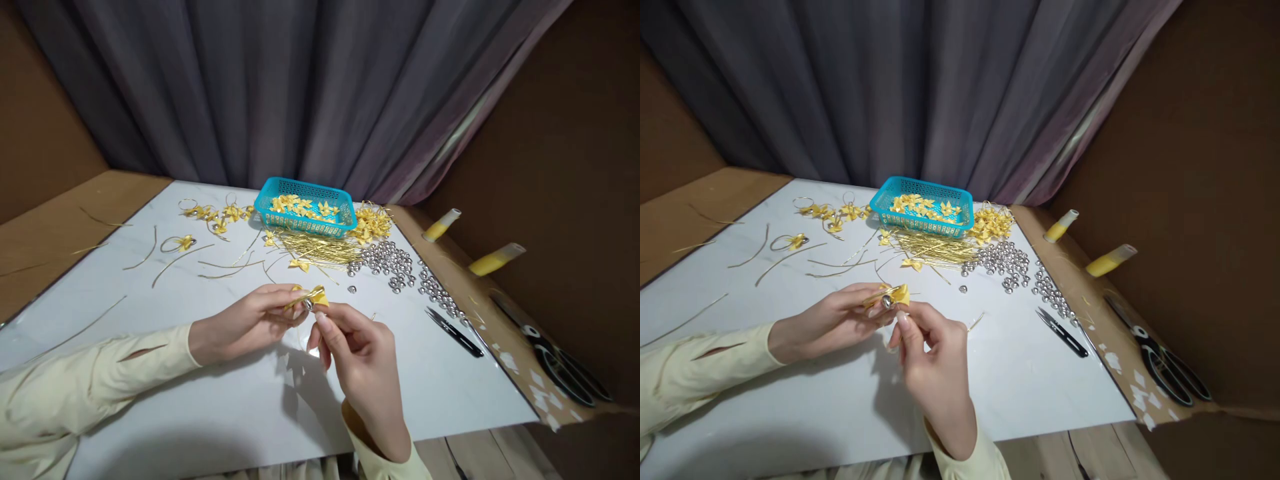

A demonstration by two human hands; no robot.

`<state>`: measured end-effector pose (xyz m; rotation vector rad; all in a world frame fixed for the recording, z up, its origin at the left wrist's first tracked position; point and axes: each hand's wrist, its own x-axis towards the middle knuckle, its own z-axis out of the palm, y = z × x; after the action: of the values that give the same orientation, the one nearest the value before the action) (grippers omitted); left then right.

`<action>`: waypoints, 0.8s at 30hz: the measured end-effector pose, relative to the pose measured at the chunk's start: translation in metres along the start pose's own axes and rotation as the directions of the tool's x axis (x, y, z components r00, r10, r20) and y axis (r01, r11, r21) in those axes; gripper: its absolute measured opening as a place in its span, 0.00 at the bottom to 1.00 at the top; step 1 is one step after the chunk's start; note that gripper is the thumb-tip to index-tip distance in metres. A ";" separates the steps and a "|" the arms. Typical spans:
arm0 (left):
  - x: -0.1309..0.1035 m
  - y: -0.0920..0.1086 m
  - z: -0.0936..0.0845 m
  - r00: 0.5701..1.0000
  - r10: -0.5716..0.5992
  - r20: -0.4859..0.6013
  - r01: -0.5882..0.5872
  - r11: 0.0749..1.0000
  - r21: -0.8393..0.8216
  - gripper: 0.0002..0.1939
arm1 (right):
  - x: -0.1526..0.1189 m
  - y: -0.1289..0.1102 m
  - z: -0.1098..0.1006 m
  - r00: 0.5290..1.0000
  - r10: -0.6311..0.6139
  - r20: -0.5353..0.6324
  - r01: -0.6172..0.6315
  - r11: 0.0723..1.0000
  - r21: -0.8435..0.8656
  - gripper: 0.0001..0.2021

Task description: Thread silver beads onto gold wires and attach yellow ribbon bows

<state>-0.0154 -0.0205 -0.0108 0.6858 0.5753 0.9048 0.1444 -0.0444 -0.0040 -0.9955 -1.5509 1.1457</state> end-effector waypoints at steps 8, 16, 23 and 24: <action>0.001 -0.001 0.001 0.999 -0.019 -0.051 0.017 0.999 -0.042 0.12 | 0.002 -0.002 -0.003 1.000 -0.018 -0.001 0.018 0.997 -0.074 0.11; 0.001 -0.001 0.001 0.995 -0.061 -0.078 0.057 0.997 -0.046 0.12 | 0.003 -0.013 -0.008 0.999 0.007 0.040 0.000 0.983 -0.183 0.10; 0.001 -0.001 0.003 0.998 -0.051 -0.049 0.046 0.995 -0.091 0.11 | 0.003 -0.012 -0.005 0.998 -0.066 0.018 0.068 0.981 -0.183 0.10; 0.001 -0.001 0.004 0.998 -0.050 -0.041 0.046 0.994 -0.098 0.11 | 0.003 -0.012 -0.004 0.996 -0.091 0.010 0.091 0.980 -0.177 0.10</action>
<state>-0.0119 -0.0210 -0.0089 0.5639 0.5801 0.8981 0.1463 -0.0435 0.0084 -1.0286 -1.7053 0.9573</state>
